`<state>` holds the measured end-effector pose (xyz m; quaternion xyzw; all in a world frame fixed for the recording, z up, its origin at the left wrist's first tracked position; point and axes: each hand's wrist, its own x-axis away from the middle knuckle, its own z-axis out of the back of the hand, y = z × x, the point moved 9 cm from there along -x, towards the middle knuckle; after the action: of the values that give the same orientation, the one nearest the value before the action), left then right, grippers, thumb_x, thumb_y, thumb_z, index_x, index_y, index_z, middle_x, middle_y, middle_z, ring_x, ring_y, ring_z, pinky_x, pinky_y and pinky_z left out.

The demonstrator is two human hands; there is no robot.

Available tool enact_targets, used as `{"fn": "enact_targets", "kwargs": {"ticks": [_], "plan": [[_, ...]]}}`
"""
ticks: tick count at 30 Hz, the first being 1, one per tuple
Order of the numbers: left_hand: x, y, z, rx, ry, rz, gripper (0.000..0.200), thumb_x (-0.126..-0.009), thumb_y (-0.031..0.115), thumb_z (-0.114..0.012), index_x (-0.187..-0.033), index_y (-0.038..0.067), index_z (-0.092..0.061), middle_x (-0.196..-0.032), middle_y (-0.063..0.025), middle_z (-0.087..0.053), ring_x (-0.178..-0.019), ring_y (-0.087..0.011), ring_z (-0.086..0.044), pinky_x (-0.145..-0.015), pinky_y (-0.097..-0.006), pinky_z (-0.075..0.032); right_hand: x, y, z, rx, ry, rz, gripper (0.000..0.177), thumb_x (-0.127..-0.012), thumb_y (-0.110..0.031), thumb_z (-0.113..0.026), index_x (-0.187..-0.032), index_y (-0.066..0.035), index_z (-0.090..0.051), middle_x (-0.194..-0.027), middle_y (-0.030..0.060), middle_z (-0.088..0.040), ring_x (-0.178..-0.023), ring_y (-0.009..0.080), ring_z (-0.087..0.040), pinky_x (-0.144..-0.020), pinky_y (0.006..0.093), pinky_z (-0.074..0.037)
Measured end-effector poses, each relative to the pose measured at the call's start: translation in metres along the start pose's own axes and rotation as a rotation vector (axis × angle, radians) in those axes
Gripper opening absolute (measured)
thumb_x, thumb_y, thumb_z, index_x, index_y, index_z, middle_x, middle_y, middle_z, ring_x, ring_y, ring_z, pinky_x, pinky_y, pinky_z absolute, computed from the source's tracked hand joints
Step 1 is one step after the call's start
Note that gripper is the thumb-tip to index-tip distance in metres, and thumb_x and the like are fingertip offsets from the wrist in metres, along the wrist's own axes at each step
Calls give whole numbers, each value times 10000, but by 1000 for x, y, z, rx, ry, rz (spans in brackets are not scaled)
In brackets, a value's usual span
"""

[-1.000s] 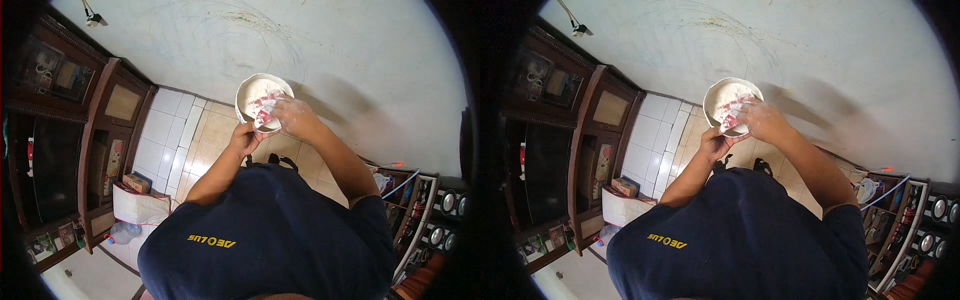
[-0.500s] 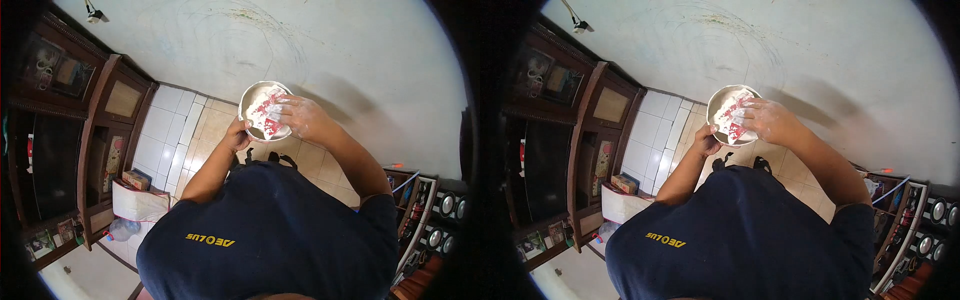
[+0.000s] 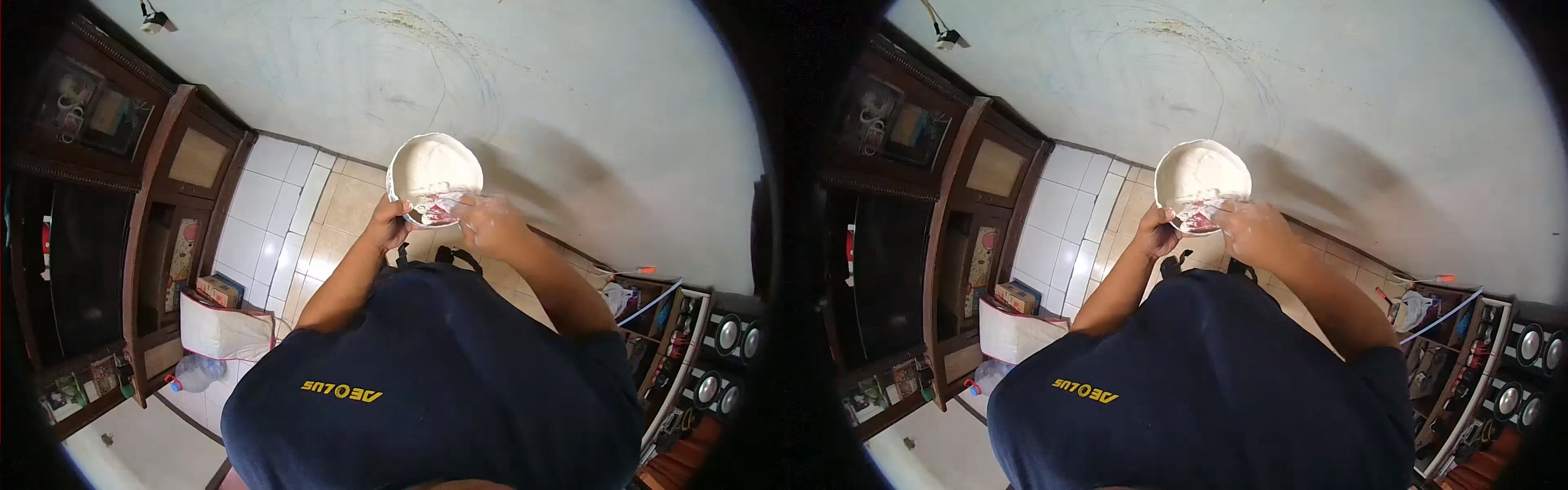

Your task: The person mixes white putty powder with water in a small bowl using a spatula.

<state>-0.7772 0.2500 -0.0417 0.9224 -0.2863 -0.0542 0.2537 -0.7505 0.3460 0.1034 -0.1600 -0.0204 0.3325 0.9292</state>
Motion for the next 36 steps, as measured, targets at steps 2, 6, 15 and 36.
{"fn": "enact_targets", "kwargs": {"ticks": [2,6,15,36], "plan": [[3,-5,-7,83,-30,26,740,-795,234,-635,-1384,-34,-278,-1289,-221,-491,-1159,-359,-549,-978,-518,-474,-2,-1,7,-56,28,-67,124,-790,-88,-570,-876,-48,-650,-872,126,-645,-812,330,-632,-695,440,-511],[6,-12,-10,58,39,-10,768,-793,222,-635,-1407,-14,-238,-1347,-230,-426,-1208,-381,-503,-970,-568,-462,-5,21,46,-212,255,-44,80,-826,-64,-587,-886,-28,-628,-745,162,-581,-647,295,-592,-583,381,-473],[0,-8,3,-95,37,-2,756,-753,245,-632,-1387,-20,-316,-1302,-214,-489,-1176,-351,-537,-993,-454,-461,-15,72,50,-512,18,-487,189,-823,-103,-627,-982,-5,-657,-784,117,-656,-724,176,-572,-717,319,-459],[-38,-2,32,-83,-58,242,678,-728,444,-556,-1180,-61,-561,-1105,-236,-631,-988,-334,-644,-907,-423,-505,-70,5,37,-117,-513,11,157,-721,-77,-646,-869,-34,-675,-767,192,-637,-773,361,-610,-680,437,-476]]}}
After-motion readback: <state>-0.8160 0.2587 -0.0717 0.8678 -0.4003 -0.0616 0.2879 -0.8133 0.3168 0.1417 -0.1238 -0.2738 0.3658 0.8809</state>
